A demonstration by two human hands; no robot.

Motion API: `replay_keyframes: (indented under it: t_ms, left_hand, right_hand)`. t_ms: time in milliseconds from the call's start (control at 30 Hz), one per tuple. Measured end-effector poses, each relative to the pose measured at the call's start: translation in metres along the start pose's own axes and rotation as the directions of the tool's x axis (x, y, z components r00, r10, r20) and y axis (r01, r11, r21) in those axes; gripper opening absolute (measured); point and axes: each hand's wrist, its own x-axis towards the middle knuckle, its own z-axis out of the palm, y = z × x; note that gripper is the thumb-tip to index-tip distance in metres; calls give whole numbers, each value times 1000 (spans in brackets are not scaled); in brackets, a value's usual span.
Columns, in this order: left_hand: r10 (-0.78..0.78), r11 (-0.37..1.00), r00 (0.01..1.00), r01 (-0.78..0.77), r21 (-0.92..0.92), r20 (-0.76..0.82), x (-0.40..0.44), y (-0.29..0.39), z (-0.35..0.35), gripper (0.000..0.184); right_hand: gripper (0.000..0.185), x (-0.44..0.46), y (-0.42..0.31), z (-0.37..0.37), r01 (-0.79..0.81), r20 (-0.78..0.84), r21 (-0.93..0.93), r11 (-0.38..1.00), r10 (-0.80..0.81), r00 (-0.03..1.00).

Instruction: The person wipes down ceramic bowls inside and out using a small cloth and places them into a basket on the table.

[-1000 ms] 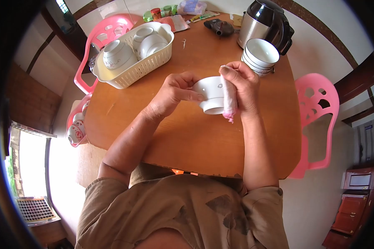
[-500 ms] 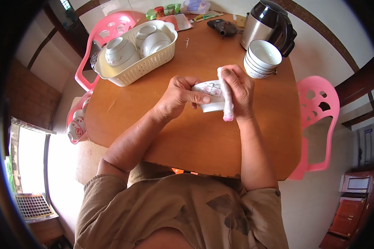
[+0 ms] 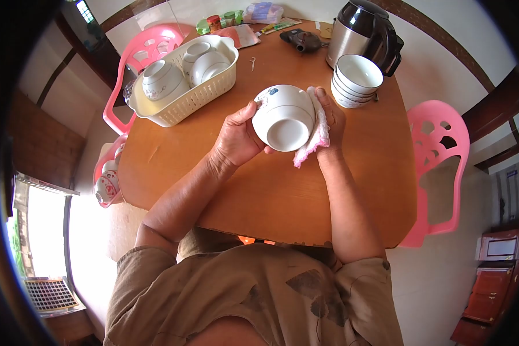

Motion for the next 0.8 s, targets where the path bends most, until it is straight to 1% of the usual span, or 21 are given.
replay_keyframes:
  t_ms: [33,67,133,167,200,233,267,300,333,367,433,500,533,567,600,633,667,700,733,767,800]
  left_hand:
    - [7,1000,1000,-7,14,-11,0,0,3,51]
    - [50,989,997,-42,139,-54,-2,1,7,46]
    - [152,918,981,-94,385,-124,-8,5,22,36]
    - [180,885,975,-103,454,-128,-8,5,23,36]
    - [208,846,969,-111,521,-131,-8,4,23,36]
    - [237,804,962,-118,583,-133,-8,2,24,35]
    - [252,785,955,-107,611,-155,-9,0,28,31]
    - [254,746,953,-82,660,-168,-11,-4,30,31]
    - [256,705,950,-56,707,-181,-12,-7,32,31]
    - [258,660,947,-26,751,-194,-13,-9,33,31]
    - [267,678,945,-47,733,-186,-14,-9,35,31]
    - [279,686,944,-68,724,-175,-15,-6,34,31]
    - [250,725,953,-68,685,-170,-14,-5,32,31]
    - [222,761,961,-66,645,-162,-14,-2,27,31]
    - [192,795,969,-63,604,-153,-14,-1,25,31]
    - [176,846,973,-73,528,-147,-13,0,25,31]
    - [159,891,978,-81,447,-139,-13,1,25,31]
    - [143,928,981,-87,361,-131,-12,1,26,32]
    - [135,951,985,-97,293,-110,-9,-3,17,34]
    - [126,960,985,-90,267,-121,-7,-4,16,35]
    - [118,967,984,-83,240,-133,-5,-6,16,36]
  right_hand:
    - [35,-2,-2,5,-32,-37,43,999,34,999]
    - [35,-5,-4,11,-63,-71,86,994,70,995]
    - [35,-17,-14,30,-90,-167,-9,996,87,982]
    - [35,-20,-17,34,-108,-215,-56,993,94,972]
    - [37,-18,-16,29,-101,-181,-130,986,76,980]
    - [38,-19,-15,27,-11,-117,-252,968,-19,993]
    - [39,-20,-14,27,84,-38,-365,927,-105,994]
    - [39,-24,-15,32,183,52,-463,867,-180,982]
    - [40,-32,-18,41,345,187,-685,642,-303,935]
    - [39,-32,-19,41,505,389,-812,294,-373,842]
    - [40,-33,-20,43,527,412,-803,280,-379,829]
    - [42,-32,-21,42,399,281,-707,584,-286,916]
    - [43,-31,-22,41,316,226,-628,711,-221,949]
    - [48,-31,-28,42,186,169,-572,799,-107,980]
    - [50,-27,-26,34,120,163,-467,876,-48,986]
    - [53,-23,-23,29,49,163,-354,934,10,987]
    - [56,-22,-23,25,-108,127,-227,968,139,982]
    - [53,-24,-25,28,-220,137,-93,971,231,963]
    - [47,-23,-24,27,-240,142,-3,971,238,961]
    - [41,-20,-22,26,-259,149,88,962,245,958]
    - [37,-17,-20,23,-194,98,69,979,187,978]
